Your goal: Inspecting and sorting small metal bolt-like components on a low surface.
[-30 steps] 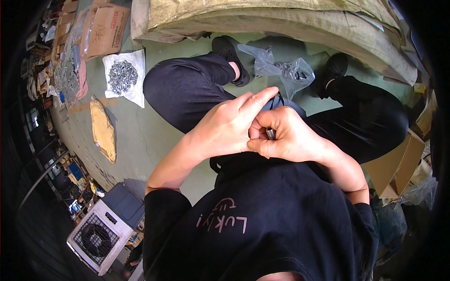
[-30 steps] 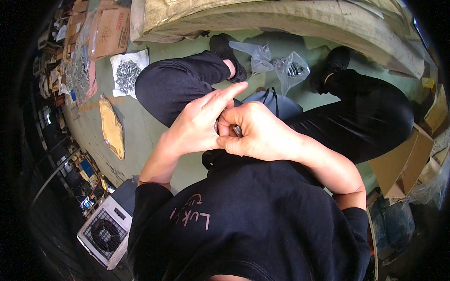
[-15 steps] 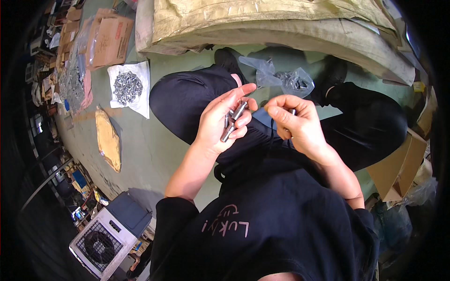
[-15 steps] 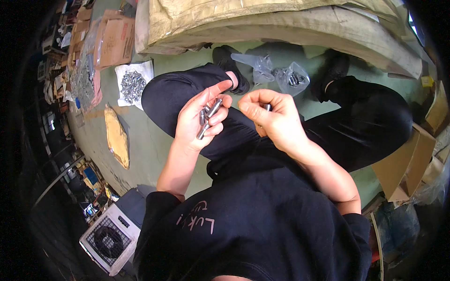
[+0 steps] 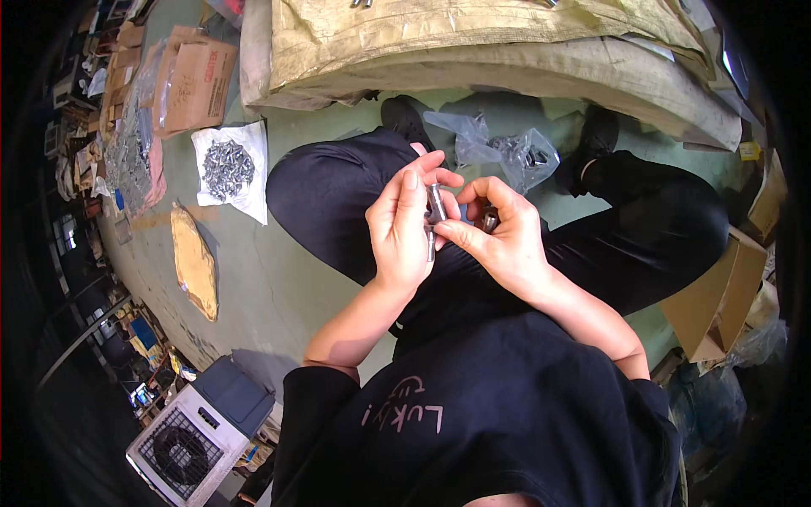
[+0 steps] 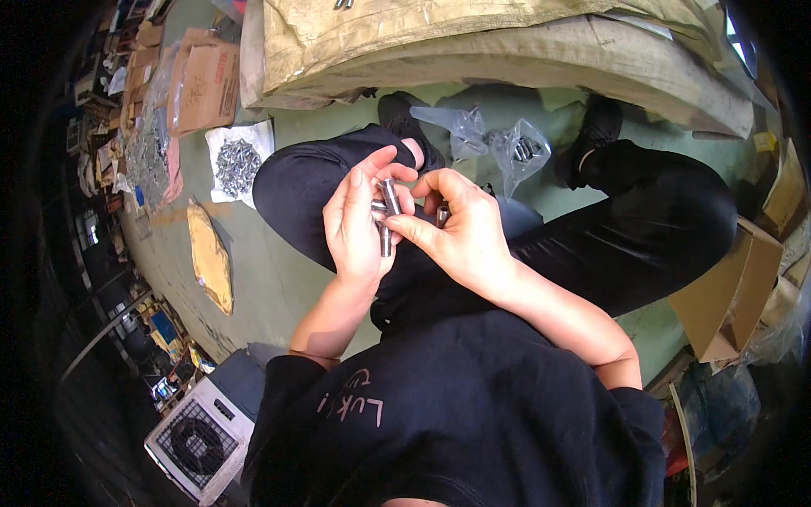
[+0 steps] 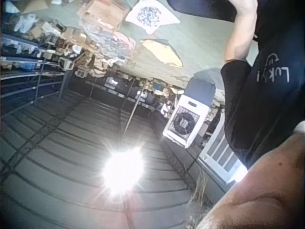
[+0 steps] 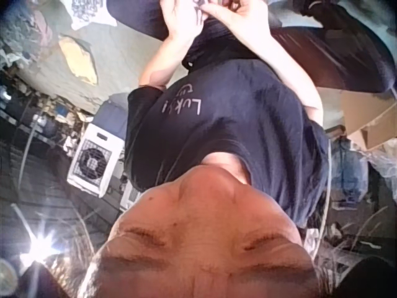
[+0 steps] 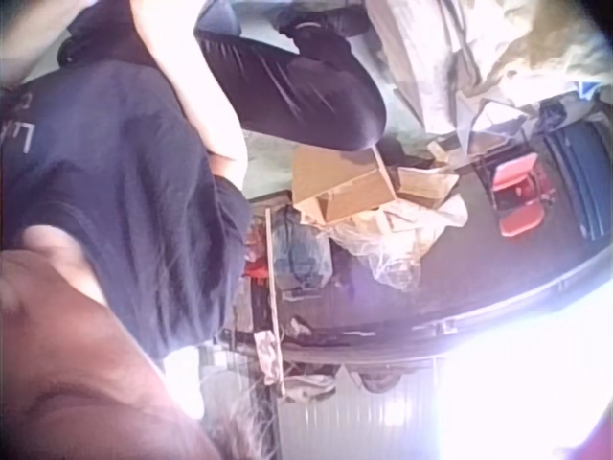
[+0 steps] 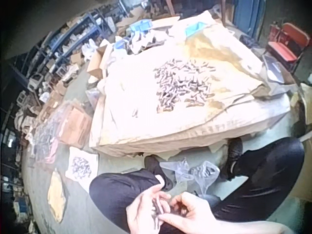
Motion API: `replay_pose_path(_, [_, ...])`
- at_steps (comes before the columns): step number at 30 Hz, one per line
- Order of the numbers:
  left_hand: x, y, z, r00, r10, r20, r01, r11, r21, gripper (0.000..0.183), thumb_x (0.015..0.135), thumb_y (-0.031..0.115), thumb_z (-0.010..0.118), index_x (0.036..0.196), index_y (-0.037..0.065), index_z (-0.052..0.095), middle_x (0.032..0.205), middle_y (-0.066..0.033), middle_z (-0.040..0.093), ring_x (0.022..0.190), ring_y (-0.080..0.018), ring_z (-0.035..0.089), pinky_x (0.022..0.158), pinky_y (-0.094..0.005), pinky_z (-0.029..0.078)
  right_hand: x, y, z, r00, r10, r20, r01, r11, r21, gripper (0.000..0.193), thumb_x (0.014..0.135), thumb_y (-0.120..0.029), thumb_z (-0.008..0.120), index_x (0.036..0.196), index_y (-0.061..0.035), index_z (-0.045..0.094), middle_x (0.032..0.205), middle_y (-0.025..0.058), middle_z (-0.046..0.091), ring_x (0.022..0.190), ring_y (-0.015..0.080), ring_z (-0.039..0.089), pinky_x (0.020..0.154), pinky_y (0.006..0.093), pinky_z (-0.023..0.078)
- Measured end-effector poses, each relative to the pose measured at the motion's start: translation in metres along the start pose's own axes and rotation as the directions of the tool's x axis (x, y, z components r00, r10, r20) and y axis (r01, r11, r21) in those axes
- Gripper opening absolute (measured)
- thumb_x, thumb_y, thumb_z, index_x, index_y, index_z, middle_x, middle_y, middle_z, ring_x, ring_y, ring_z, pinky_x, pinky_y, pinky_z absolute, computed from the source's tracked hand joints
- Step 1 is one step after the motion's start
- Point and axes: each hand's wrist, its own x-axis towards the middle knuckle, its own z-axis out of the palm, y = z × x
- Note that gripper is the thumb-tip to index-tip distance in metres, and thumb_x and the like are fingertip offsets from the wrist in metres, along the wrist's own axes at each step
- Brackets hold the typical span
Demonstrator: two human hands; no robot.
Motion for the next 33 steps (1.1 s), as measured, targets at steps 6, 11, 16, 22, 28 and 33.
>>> replay_pose_path(6, [0.000,-0.007,0.005,0.992,0.121,-0.032,-0.119,0.990,0.069,0.038,0.094,0.025,0.031,0.109,-0.005,0.047,0.093,-0.0177,0.057,0.067,-0.0135,0.056,0.041,-0.0170,0.037,0.005,-0.006,-0.001,0.992,0.126,0.018,-0.127,0.973,0.194,0.026,0.069,-0.012,0.071,0.084,0.0014,0.055,0.071,0.0037,0.058,0.059,0.0073,0.050,0.051,0.0229,0.042])
replay_pose_path(11, [0.001,-0.005,0.008,0.994,0.075,-0.077,-0.075,0.997,-0.007,0.031,0.092,0.020,0.037,0.107,-0.005,0.050,0.098,-0.0177,0.057,0.073,-0.0152,0.059,0.040,-0.0170,0.038,0.003,-0.004,-0.005,0.947,0.313,0.075,-0.301,0.774,0.557,0.019,0.075,-0.004,0.064,0.092,0.0026,0.060,0.070,0.0009,0.057,0.052,0.0011,0.045,0.043,0.0144,0.031])
replay_pose_path(16, [0.007,0.002,0.003,0.987,0.022,-0.159,-0.028,0.999,-0.040,0.026,0.091,0.017,0.043,0.105,-0.004,0.052,0.099,-0.0161,0.058,0.074,-0.0150,0.059,0.039,-0.0170,0.037,-0.001,0.002,-0.009,0.971,0.238,-0.006,-0.190,0.791,0.582,0.016,0.075,-0.004,0.065,0.090,0.0022,0.062,0.067,-0.0002,0.055,0.052,0.0013,0.042,0.044,0.0151,0.030])
replay_pose_path(22, [0.002,0.006,-0.014,0.992,-0.121,0.017,0.122,0.992,-0.034,0.025,0.087,0.014,0.051,0.102,-0.004,0.055,0.085,-0.0127,0.060,0.053,-0.0074,0.049,0.036,-0.0162,0.033,-0.002,-0.002,-0.011,0.986,0.151,-0.068,-0.090,0.837,0.540,0.018,0.074,-0.001,0.064,0.091,0.0023,0.061,0.064,-0.0001,0.053,0.050,0.0020,0.039,0.043,0.0167,0.029])
replay_pose_path(28, [0.000,0.013,-0.014,0.988,-0.102,0.113,0.093,0.992,0.088,0.030,0.079,0.011,0.061,0.104,-0.006,0.055,0.077,-0.0124,0.060,0.052,-0.0070,0.047,0.038,-0.0161,0.036,-0.002,-0.003,-0.013,0.994,0.025,-0.110,0.020,0.919,0.393,0.020,0.073,0.002,0.064,0.093,0.0021,0.060,0.065,-0.0003,0.053,0.050,0.0022,0.040,0.044,0.0167,0.031])
replay_pose_path(33, [-0.002,0.013,-0.013,0.991,-0.084,0.108,0.074,0.993,0.091,0.031,0.079,0.009,0.061,0.104,-0.006,0.054,0.078,-0.0118,0.060,0.053,-0.0069,0.047,0.038,-0.0160,0.036,-0.004,-0.007,-0.013,0.994,0.024,-0.103,0.018,0.922,0.387,0.019,0.071,0.000,0.067,0.090,-0.0003,0.063,0.069,-0.0033,0.050,0.059,0.0027,0.039,0.054,0.0168,0.032])
